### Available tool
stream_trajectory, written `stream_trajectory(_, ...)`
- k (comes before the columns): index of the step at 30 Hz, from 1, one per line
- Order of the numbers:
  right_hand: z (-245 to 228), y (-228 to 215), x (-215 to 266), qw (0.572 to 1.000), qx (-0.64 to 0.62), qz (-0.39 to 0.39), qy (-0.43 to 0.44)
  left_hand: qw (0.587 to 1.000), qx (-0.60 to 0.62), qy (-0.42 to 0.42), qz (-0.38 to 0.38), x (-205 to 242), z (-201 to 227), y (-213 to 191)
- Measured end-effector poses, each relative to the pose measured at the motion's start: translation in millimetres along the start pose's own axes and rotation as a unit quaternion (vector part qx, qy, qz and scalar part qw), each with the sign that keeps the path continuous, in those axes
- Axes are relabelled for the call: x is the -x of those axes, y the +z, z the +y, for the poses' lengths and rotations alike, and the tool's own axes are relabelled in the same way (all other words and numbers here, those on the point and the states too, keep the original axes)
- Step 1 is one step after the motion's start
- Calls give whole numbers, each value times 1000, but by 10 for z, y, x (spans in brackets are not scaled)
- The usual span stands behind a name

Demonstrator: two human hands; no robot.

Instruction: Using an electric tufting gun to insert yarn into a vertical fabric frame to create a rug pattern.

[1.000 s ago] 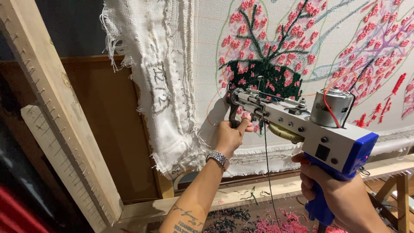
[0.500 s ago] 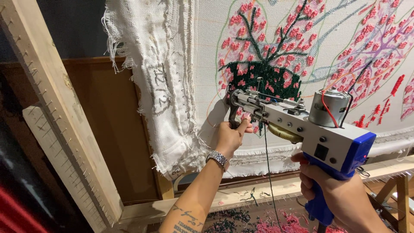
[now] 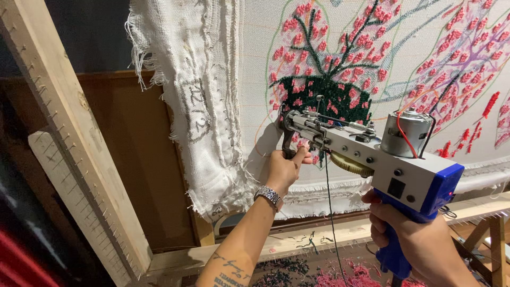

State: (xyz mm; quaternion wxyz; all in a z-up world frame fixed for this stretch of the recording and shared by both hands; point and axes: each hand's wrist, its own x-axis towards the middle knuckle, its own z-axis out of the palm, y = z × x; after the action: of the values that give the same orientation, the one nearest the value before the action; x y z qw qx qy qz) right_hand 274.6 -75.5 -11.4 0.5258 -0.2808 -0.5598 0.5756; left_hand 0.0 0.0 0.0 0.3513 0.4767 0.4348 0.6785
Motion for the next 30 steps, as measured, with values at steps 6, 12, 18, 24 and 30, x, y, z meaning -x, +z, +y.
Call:
stream_trajectory(6,-28,31,11,1000,2,-6,-2,1000,-7,5,1,-8,-20,-7)
stream_trajectory(12,34,-22,-16,1000,-3,-5,6,1000,-3,-1,0,-22,-20,-1)
stream_trajectory(18,34,-27,-18,1000,-4,0,3,1000,2,3,-2,-49,-68,-18)
stream_trajectory(24,11,-25,16,1000,-6,12,8,1000,-20,7,0,5,67,31)
stream_trajectory(30,-85,9,20,1000,1,3,-11,1000,-12,14,10,-46,20,78)
